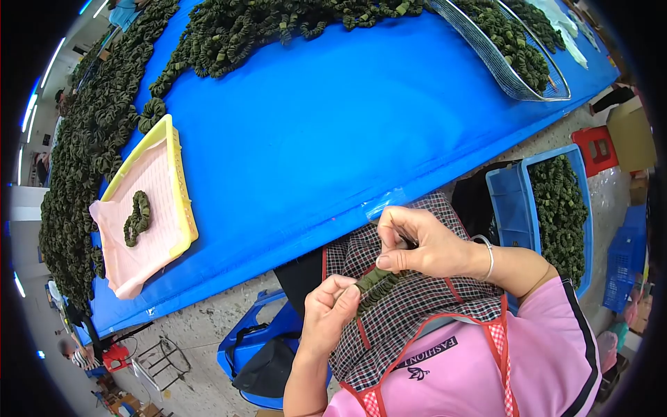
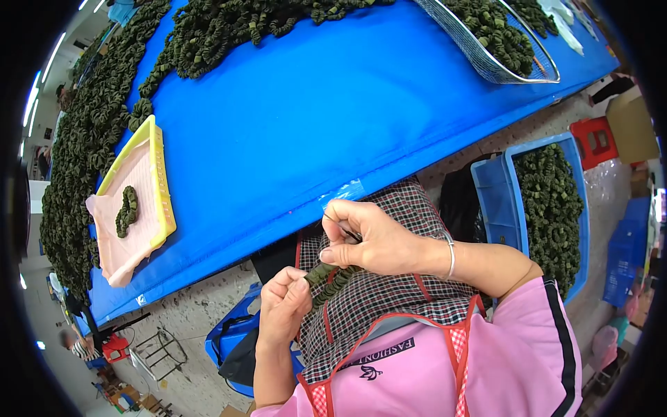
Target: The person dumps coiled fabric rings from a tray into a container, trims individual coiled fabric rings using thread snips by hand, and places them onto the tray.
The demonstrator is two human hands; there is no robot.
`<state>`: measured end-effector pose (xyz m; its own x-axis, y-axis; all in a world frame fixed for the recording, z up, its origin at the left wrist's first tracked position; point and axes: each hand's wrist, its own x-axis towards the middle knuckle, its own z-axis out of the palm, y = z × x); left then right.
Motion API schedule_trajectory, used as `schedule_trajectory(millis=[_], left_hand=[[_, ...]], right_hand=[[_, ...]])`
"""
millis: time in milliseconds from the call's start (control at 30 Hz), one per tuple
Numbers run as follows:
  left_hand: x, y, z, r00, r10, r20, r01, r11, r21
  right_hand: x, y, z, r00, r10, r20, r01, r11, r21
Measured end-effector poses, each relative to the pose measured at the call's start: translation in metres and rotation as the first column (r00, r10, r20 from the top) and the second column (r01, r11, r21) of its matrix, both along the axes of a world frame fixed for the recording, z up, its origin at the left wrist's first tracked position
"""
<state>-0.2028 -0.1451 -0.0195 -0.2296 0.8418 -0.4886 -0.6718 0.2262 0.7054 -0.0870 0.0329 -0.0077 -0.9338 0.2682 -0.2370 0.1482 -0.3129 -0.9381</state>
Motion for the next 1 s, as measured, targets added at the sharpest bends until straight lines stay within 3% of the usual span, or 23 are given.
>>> schedule_trajectory(millis=[67, 133, 167, 233, 333, 400, 433, 533, 567, 600, 667, 800, 900, 1000], left_hand=[[0.0, 0.004, -0.002, 0.999, 0.009, -0.051, -0.007, 0.999, 0.042], [0.003, 0.01, 0.004, 0.986, 0.035, -0.162, -0.038, 0.999, -0.014], [0.003, 0.011, 0.002, 0.975, 0.052, -0.215, -0.042, 0.998, 0.053], [0.007, 0.014, -0.001, 0.884, 0.063, -0.464, -0.036, 0.997, 0.067], [0.005, 0.014, 0.003, 0.664, 0.019, -0.748, 0.049, 0.996, 0.07], [0.002, 0.016, 0.012, 0.534, -0.004, -0.846, 0.136, 0.987, 0.081], [0.002, 0.016, 0.013, 0.527, 0.027, -0.85, 0.123, 0.987, 0.107], [-0.009, 0.016, 0.0, 0.625, 0.073, -0.777, 0.162, 0.962, 0.221], [-0.005, 0.014, 0.009, 0.944, 0.076, -0.321, -0.002, 0.974, 0.225], [-0.008, 0.014, 0.001, 0.984, 0.127, -0.126, -0.068, 0.917, 0.393], [-0.014, 0.018, 0.018, 0.975, 0.192, 0.114, -0.222, 0.882, 0.415], [-0.02, 0.023, 0.026, 0.81, 0.384, 0.444, -0.547, 0.767, 0.335], [-0.029, 0.006, 0.014, 0.842, 0.278, 0.463, -0.471, 0.797, 0.377], [-0.032, 0.002, 0.013, 0.995, 0.098, -0.017, -0.095, 0.986, 0.138]], right_hand=[[-0.002, 0.0, 0.001, 0.999, 0.034, 0.008, -0.034, 0.999, 0.0], [-0.006, -0.005, 0.007, 0.987, 0.155, 0.044, -0.161, 0.948, 0.276], [-0.007, -0.004, 0.004, 0.973, 0.219, 0.078, -0.231, 0.88, 0.415], [-0.009, -0.002, 0.001, 0.956, 0.259, 0.136, -0.289, 0.766, 0.575], [-0.006, 0.004, 0.002, 0.98, 0.192, 0.041, -0.197, 0.965, 0.174], [-0.006, 0.003, 0.008, 0.986, 0.143, -0.087, -0.142, 0.99, 0.013], [-0.007, 0.001, 0.014, 0.989, 0.104, -0.109, -0.115, 0.988, -0.103], [-0.013, -0.001, 0.013, 0.977, 0.019, -0.215, -0.099, 0.924, -0.369], [-0.016, -0.003, 0.012, 0.968, -0.017, -0.249, -0.098, 0.892, -0.442], [-0.019, -0.004, 0.013, 0.959, -0.054, -0.279, -0.1, 0.854, -0.51], [-0.024, -0.01, 0.014, 0.965, -0.072, -0.252, -0.076, 0.845, -0.53], [-0.029, -0.007, 0.01, 0.991, -0.085, -0.106, 0.033, 0.908, -0.419], [-0.023, 0.002, 0.011, 0.987, -0.113, -0.113, 0.061, 0.921, -0.384], [-0.024, -0.002, 0.002, 0.988, -0.035, -0.151, -0.005, 0.967, -0.255]])
